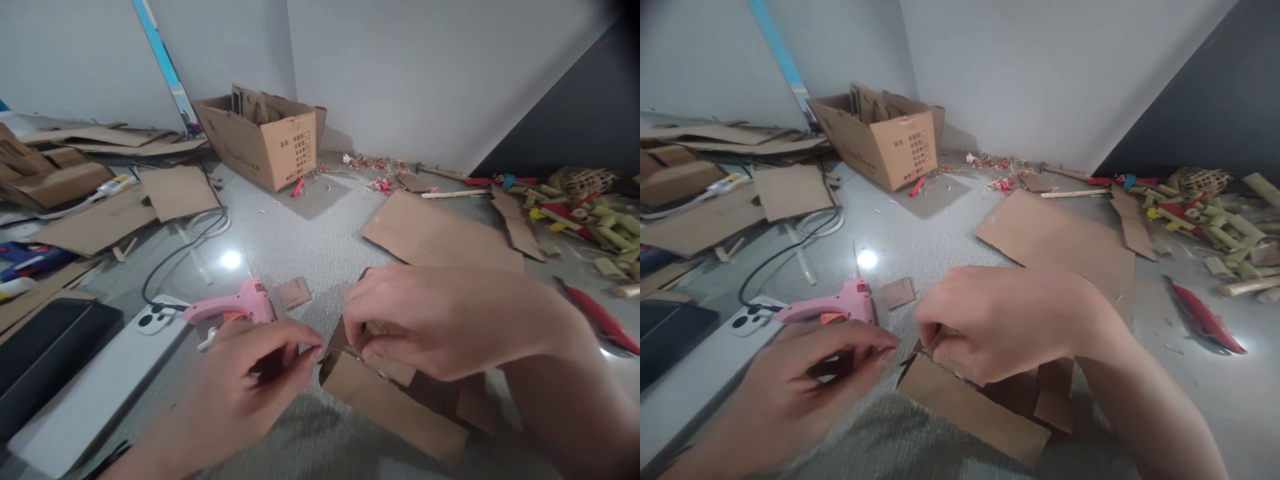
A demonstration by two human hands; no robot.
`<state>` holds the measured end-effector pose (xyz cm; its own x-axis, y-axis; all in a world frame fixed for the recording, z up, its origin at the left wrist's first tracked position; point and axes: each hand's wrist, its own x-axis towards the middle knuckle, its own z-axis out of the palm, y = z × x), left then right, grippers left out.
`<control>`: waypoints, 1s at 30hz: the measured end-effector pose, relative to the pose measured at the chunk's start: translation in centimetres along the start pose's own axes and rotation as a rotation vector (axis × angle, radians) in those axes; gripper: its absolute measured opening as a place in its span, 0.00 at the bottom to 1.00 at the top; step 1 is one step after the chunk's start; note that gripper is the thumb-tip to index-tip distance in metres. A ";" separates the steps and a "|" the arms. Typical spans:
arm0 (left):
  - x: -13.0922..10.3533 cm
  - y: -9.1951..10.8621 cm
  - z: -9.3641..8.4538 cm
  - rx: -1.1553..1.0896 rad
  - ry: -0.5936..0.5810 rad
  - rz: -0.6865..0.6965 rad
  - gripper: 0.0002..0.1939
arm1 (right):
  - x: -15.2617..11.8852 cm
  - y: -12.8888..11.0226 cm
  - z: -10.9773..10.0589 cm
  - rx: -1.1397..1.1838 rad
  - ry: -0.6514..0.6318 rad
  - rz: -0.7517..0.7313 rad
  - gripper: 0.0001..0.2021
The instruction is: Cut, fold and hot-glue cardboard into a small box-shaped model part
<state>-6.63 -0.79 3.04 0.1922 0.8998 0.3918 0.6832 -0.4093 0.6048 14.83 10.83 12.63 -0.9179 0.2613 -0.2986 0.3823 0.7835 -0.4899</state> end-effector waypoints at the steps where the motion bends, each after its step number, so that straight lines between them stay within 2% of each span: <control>1: -0.1 0.0 -0.2 0.012 0.019 0.015 0.06 | -0.1 0.0 0.0 0.001 0.005 0.008 0.08; 5: -0.2 0.0 -0.3 0.036 0.001 0.063 0.08 | -0.2 0.0 0.0 -0.004 0.014 0.006 0.08; 8: -0.1 -0.1 0.3 0.062 -0.031 0.044 0.12 | -0.1 0.0 0.1 -0.017 0.020 -0.012 0.09; 12: 0.2 -0.1 0.9 0.059 -0.062 0.108 0.07 | 0.0 0.0 0.4 -0.034 0.033 -0.030 0.09; 24: 0.4 1.1 0.6 -0.001 0.051 0.137 0.06 | 0.1 -0.1 0.6 -0.038 0.025 -0.033 0.09; 30: 0.0 0.8 0.0 -0.045 -0.026 0.138 0.08 | -0.1 -0.1 0.5 -0.021 0.002 -0.008 0.07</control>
<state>-6.05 -1.11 3.52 0.3006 0.8378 0.4558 0.6167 -0.5352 0.5773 14.92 10.45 12.30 -0.9213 0.2554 -0.2932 0.3723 0.7972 -0.4753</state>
